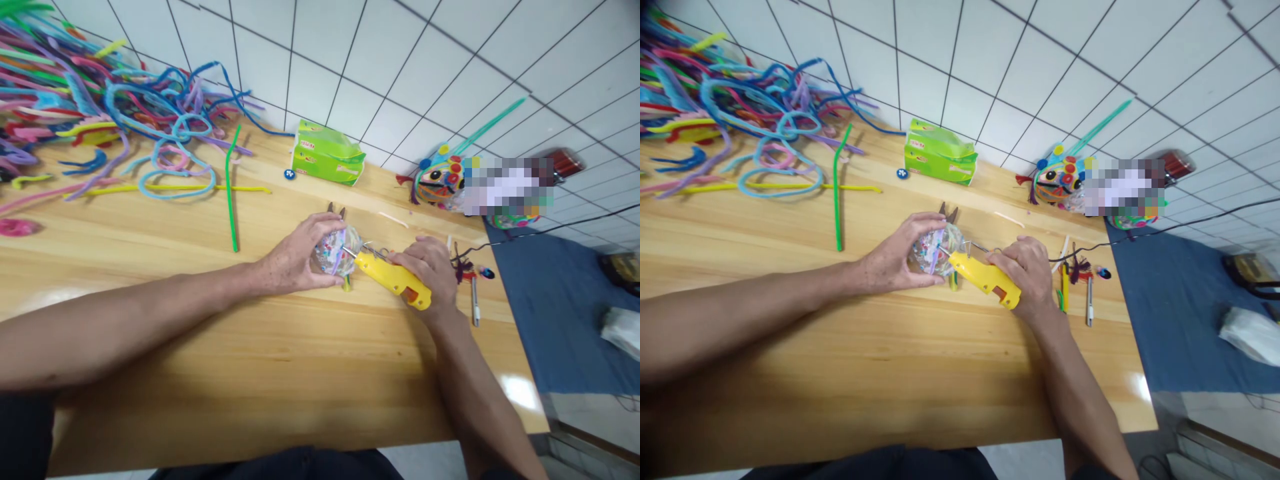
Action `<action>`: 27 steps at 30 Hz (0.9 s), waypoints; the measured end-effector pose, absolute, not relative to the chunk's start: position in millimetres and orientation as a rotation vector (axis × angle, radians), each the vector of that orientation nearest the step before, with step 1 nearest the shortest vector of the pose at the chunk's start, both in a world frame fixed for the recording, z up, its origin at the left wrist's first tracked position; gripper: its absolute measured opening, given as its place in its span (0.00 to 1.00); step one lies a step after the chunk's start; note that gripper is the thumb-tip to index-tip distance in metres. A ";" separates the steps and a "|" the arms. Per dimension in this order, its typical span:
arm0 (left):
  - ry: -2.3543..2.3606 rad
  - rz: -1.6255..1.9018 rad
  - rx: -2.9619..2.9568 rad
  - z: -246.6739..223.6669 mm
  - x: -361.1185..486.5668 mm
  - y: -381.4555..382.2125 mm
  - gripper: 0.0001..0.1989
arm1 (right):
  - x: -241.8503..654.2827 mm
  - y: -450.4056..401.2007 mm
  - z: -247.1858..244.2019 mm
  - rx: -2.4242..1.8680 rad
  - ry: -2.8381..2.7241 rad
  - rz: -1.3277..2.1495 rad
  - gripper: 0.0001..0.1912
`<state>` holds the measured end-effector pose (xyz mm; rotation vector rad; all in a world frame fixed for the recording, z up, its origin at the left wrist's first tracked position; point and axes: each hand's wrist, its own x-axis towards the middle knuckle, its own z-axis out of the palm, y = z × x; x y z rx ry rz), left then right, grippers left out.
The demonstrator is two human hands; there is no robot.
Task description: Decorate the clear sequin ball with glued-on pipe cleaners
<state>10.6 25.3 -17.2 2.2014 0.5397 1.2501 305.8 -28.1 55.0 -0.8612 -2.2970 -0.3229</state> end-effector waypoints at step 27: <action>0.510 1.271 2.213 -17.7 10.9 26.6 0.48 | 317.5 -28.3 54.2 -0.853 -2.308 -0.291 0.16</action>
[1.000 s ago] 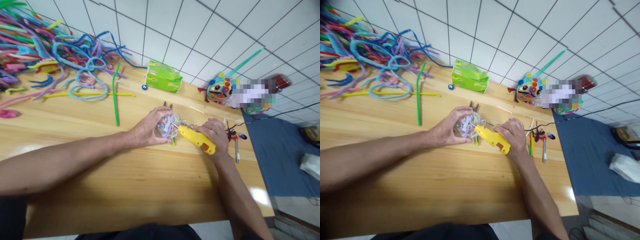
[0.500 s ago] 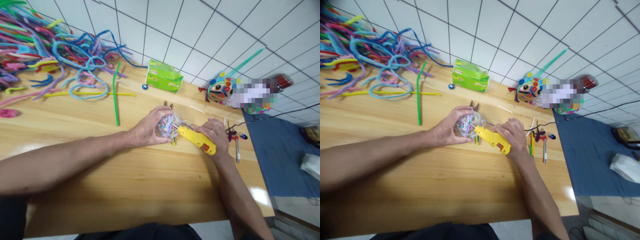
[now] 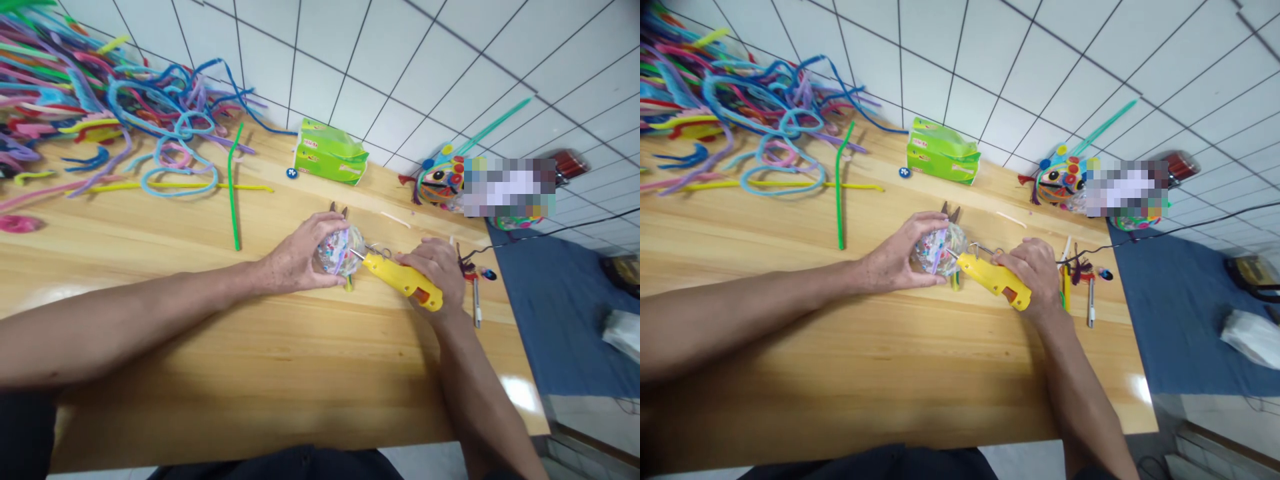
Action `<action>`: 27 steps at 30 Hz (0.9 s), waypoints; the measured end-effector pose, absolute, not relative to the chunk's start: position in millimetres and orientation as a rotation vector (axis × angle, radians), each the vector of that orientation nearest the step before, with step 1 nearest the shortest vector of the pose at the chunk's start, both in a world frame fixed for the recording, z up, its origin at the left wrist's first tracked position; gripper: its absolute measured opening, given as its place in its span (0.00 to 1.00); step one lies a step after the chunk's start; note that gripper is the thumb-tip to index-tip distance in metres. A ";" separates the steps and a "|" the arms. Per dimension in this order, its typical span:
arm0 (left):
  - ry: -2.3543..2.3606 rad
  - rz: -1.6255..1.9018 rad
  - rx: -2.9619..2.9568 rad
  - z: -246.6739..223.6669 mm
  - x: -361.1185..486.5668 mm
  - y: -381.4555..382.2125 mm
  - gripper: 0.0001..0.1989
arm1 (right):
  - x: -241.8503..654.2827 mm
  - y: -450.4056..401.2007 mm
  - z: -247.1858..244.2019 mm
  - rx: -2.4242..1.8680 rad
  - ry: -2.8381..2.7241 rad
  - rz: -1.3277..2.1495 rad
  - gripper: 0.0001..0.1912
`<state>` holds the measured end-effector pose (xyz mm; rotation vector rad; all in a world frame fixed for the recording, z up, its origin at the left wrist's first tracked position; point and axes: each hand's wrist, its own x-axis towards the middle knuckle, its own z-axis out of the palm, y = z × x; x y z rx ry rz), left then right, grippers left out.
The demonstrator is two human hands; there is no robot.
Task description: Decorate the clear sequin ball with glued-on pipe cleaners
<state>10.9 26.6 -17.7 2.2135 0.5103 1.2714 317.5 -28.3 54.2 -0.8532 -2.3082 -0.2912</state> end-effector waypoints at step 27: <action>0.498 1.295 2.219 -16.2 10.5 26.2 0.48 | 306.8 -28.8 54.1 -0.901 -2.289 -0.256 0.11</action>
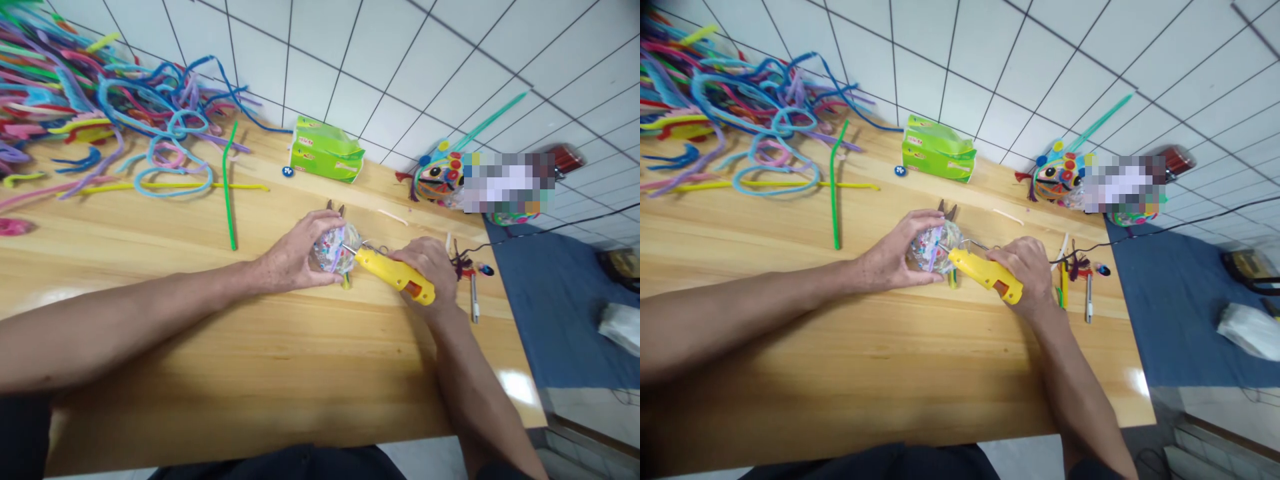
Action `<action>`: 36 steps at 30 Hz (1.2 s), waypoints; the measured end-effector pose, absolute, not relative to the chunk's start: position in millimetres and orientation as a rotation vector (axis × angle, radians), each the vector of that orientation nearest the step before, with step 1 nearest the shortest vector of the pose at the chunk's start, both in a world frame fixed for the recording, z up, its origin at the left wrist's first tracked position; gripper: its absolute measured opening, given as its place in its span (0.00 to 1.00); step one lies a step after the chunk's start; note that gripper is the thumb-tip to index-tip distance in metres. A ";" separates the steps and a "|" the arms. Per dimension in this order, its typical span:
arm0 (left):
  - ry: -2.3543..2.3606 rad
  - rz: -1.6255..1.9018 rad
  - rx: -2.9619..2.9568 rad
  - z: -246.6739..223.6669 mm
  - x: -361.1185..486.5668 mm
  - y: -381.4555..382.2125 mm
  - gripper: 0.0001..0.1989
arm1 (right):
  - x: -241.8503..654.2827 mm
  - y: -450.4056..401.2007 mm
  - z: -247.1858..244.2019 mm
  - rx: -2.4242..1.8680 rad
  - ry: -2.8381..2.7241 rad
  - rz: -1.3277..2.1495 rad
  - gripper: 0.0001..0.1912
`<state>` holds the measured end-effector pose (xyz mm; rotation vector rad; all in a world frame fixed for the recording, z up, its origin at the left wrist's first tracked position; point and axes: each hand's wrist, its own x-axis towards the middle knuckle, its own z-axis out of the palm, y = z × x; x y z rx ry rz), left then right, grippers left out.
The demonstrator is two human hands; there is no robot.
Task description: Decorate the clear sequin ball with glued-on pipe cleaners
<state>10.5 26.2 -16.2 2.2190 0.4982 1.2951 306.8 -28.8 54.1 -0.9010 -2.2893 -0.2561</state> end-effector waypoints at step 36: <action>0.508 1.284 2.236 -15.2 10.0 26.6 0.49 | 305.8 -28.8 51.7 -0.933 -2.261 -0.220 0.08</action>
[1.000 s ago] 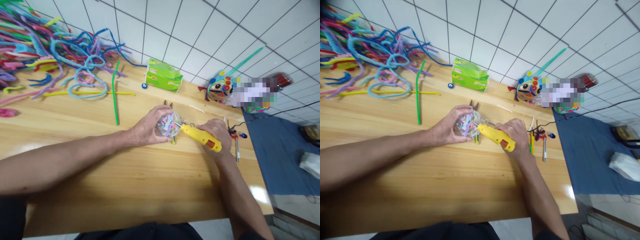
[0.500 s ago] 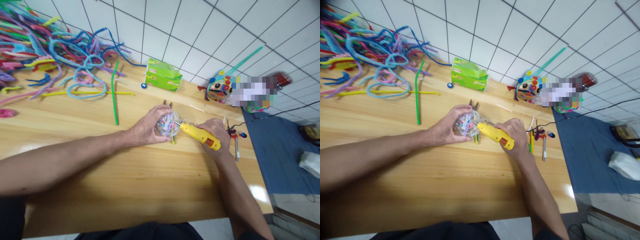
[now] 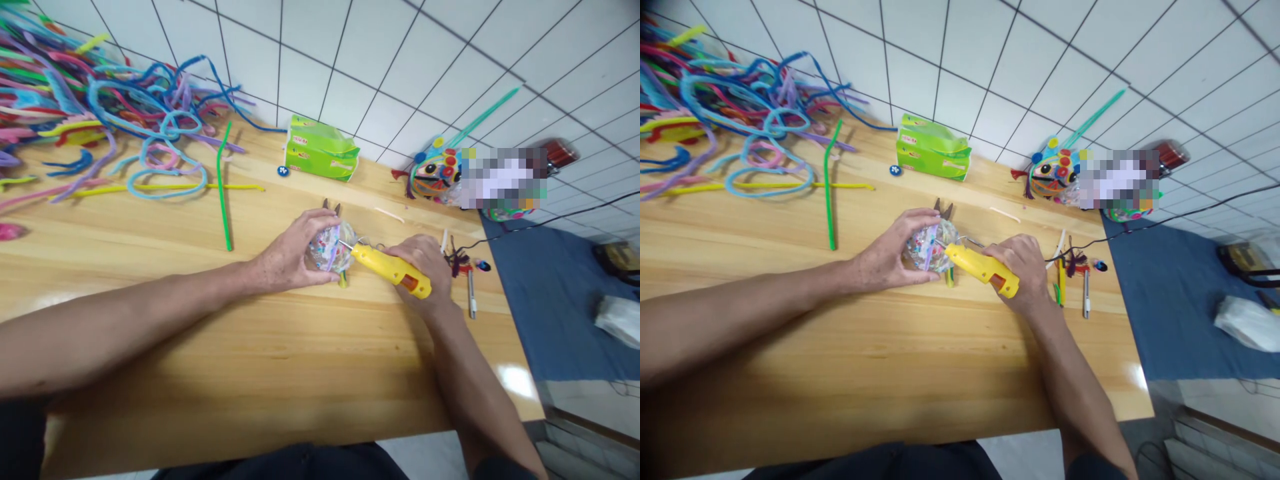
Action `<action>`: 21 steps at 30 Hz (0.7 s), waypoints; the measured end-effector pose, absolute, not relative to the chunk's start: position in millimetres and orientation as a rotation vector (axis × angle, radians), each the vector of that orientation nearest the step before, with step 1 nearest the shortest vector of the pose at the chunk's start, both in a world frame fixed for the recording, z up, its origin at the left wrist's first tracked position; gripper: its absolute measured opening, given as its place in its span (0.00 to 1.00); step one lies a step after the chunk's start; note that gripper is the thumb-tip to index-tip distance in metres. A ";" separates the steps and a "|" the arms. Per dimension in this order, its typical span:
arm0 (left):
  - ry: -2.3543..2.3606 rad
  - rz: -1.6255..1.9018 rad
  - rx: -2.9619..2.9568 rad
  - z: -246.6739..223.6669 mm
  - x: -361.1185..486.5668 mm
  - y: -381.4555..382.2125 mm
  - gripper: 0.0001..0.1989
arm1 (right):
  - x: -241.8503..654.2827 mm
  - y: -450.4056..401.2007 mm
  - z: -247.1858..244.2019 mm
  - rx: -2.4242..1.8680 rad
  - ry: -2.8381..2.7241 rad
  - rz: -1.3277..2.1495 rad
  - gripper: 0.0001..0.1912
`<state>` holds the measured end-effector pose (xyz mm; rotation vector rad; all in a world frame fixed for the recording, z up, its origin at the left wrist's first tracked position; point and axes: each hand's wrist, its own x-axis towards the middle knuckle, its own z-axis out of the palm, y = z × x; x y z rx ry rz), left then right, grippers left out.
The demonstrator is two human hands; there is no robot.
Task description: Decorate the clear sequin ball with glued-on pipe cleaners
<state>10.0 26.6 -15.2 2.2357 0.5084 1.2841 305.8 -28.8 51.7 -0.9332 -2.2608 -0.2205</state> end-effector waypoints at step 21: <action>0.493 1.297 2.229 -15.5 10.6 26.1 0.48 | 303.4 -30.4 54.9 -0.963 -2.273 -0.177 0.07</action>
